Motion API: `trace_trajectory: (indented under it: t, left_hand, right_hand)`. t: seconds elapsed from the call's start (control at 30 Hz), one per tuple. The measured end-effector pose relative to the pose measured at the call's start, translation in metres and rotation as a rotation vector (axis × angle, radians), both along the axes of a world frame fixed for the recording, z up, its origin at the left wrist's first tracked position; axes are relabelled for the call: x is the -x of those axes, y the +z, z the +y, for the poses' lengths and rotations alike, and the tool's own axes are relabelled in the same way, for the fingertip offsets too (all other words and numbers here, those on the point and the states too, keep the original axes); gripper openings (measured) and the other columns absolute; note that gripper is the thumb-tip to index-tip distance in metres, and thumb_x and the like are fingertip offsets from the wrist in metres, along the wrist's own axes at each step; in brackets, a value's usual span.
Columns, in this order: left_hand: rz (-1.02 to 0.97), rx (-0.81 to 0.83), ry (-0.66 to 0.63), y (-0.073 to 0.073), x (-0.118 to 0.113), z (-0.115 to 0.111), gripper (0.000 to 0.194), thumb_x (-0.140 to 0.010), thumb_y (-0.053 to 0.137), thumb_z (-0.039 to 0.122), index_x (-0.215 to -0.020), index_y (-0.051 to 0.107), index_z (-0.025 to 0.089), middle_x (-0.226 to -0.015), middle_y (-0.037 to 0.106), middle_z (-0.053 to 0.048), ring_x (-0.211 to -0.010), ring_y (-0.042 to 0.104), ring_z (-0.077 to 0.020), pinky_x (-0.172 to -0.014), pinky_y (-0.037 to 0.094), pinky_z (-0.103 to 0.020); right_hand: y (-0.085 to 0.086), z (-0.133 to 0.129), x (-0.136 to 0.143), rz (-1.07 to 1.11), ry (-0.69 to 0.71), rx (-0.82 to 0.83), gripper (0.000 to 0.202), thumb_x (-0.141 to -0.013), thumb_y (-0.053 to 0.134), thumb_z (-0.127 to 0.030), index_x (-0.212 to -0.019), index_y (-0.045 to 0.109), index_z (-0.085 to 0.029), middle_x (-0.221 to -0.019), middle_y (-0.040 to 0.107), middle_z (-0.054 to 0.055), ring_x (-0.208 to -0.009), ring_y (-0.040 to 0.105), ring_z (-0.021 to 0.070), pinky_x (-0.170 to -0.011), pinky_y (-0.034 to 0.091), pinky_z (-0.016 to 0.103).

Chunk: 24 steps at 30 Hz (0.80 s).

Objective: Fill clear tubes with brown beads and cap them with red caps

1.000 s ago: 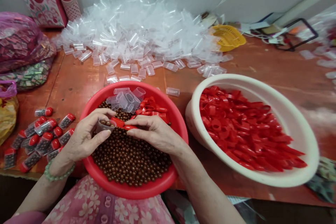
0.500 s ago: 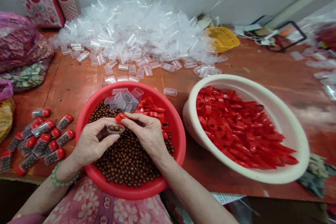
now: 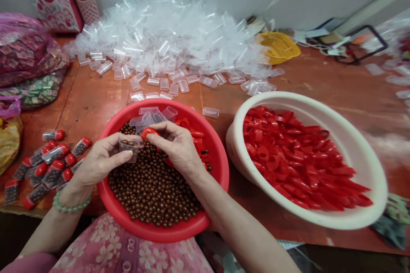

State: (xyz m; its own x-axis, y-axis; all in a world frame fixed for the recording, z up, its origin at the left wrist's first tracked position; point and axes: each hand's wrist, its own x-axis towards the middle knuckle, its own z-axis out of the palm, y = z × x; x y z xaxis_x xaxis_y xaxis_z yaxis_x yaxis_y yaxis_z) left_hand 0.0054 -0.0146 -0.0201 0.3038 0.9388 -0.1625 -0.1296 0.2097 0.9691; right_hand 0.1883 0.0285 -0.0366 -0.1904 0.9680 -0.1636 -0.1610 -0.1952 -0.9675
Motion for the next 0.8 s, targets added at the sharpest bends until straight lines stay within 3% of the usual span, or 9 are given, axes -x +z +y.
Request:
trace_trajectory:
  t: [0.17,0.43,0.6,0.8]
  left_hand:
    - [0.025,-0.023,-0.061,0.009,0.003,-0.004,0.019,-0.089,0.059,0.023,-0.106,0.059,0.014,-0.107,0.067,-0.009,-0.100,0.065,-0.0172,-0.094,0.049,-0.033]
    - [-0.184,0.037,-0.043,-0.014,0.003,0.007,0.034,-0.083,0.067,0.023,-0.114,0.057,0.015,-0.100,0.070,-0.007,-0.095,0.067,-0.0161,-0.092,0.051,-0.032]
    - [-0.253,0.055,-0.005,-0.014,0.005,0.005,0.040,-0.077,0.071,0.015,-0.115,0.057,0.016,-0.105,0.071,-0.008,-0.100,0.067,-0.0170,-0.099,0.047,-0.035]
    - [-0.323,0.084,-0.054,-0.014,0.008,0.003,0.041,-0.078,0.068,0.011,-0.117,0.058,0.016,-0.109,0.071,-0.010,-0.104,0.067,-0.0188,-0.099,0.048,-0.037]
  right_hand:
    - [0.006,0.005,-0.005,0.071,-0.063,0.040,0.025,-0.061,0.085,-0.034,-0.080,0.073,-0.024,-0.078,0.071,-0.002,-0.071,0.062,0.0111,-0.067,0.050,0.023]
    - [0.009,0.000,-0.005,0.038,-0.034,0.029,0.031,-0.063,0.083,-0.042,-0.085,0.070,-0.024,-0.077,0.071,-0.001,-0.064,0.062,0.0122,-0.058,0.051,0.024]
    - [0.006,-0.001,-0.004,0.077,-0.009,0.058,0.029,-0.067,0.082,-0.038,-0.088,0.069,-0.023,-0.074,0.070,-0.001,-0.062,0.064,0.0113,-0.059,0.051,0.023]
    - [0.006,-0.003,-0.002,0.096,-0.016,0.031,0.024,-0.069,0.082,-0.033,-0.088,0.071,-0.025,-0.074,0.071,-0.002,-0.064,0.065,0.0103,-0.062,0.051,0.022]
